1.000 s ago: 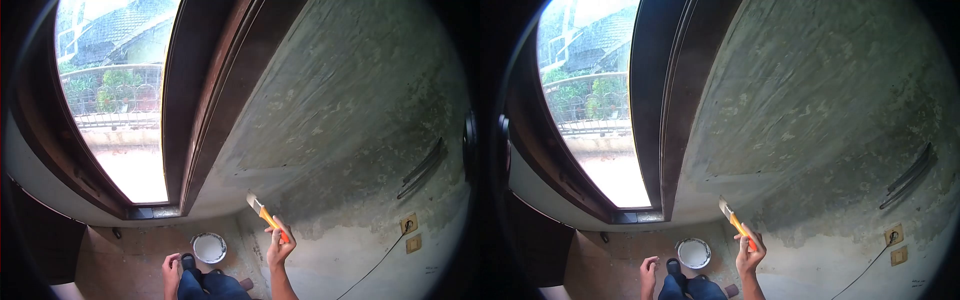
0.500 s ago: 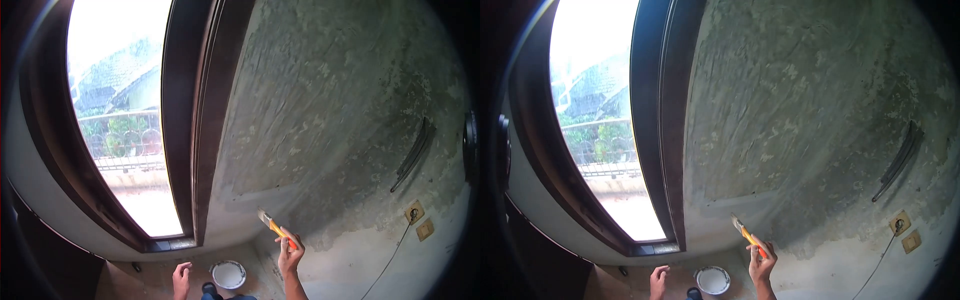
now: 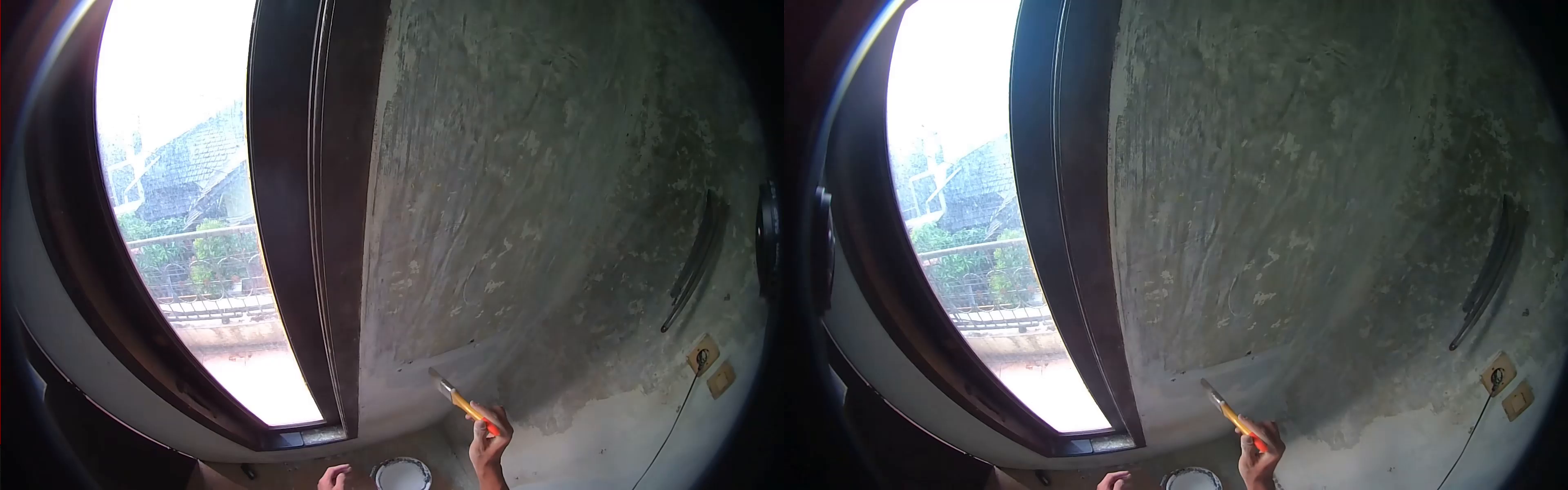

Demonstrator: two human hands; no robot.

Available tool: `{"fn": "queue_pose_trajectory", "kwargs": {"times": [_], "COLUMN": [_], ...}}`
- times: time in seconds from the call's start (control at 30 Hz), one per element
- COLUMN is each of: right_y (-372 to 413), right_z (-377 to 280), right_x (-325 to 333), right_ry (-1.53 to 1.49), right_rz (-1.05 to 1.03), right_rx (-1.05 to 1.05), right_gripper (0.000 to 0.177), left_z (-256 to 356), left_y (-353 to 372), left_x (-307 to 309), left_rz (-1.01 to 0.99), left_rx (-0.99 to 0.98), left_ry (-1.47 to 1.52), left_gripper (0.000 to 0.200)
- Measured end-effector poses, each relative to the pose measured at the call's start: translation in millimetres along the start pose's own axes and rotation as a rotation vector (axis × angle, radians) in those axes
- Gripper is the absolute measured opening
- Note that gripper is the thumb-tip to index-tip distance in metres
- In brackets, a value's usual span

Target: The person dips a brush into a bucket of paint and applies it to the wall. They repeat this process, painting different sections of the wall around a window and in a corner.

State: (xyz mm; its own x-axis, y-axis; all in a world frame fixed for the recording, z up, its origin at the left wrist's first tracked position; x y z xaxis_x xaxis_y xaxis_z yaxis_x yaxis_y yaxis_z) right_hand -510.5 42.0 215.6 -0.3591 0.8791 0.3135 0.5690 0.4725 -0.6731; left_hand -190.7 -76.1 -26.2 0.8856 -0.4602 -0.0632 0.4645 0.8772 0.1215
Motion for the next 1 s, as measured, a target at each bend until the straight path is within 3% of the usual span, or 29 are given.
{"fn": "queue_pose_trajectory", "kwargs": {"times": [0.3, 0.37, 0.4, 0.5, 0.53, 0.57, 0.7, 0.83, 0.97, 1.0], "right_y": [-14, -18, -21, -25, -24, -23, -24, -22, -15, -11], "right_z": [-7, -10, -16, -22, -19, -17, -22, -33, -21, -16], "right_x": [5, 6, 7, 11, 11, 10, 11, 15, 22, 21], "right_ry": [-0.112, -0.124, -0.148, -0.166, -0.161, -0.154, -0.111, -0.235, -0.242, -0.308], "right_rz": [0.04, 0.051, 0.08, 0.121, 0.101, 0.079, 0.069, 0.093, 0.105, 0.117], "right_rx": [0.013, 0.015, 0.038, 0.106, 0.122, 0.137, 0.22, 0.103, 0.057, -0.006], "right_gripper": [0.051, 0.049, 0.048, 0.046, 0.045, 0.044, 0.042, 0.037, 0.023, 0.01], "left_z": [68, 78, 113, 150, 94, 94, 100, 77, 100, 107], "left_y": [-6, -9, -7, 3, -16, -16, 5, 12, 27, 28], "left_x": [-4, 5, 9, 15, 35, 37, 44, 36, 14, 11], "left_rz": [-0.061, -0.029, 0.012, 0.073, 0.111, 0.114, 0.147, 0.101, 0.048, 0.047], "left_rx": [-0.044, 0.156, 0.058, 0.06, -0.132, -0.148, -0.152, -0.056, -0.013, -0.01], "left_ry": [-0.115, 0.037, -0.18, -0.059, -0.201, -0.2, -0.259, -0.187, -0.162, -0.192], "left_gripper": [0.032, 0.033, 0.032, 0.032, 0.032, 0.032, 0.032, 0.032, 0.032, 0.032]}}
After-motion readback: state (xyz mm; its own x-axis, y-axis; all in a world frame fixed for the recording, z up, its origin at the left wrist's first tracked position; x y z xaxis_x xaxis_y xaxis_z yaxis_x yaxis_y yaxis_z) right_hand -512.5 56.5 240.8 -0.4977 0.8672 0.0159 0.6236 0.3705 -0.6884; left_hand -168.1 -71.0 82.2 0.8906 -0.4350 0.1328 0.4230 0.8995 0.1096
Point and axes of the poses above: each hand's wrist, its own y-axis away from the middle knuckle, its own x-axis out of the back of the hand, z = x × y, the point moved 5 cm from there along -y, towards the middle knuckle, and after that the axes turned 2 degrees about -z, right-handed, at the moved point
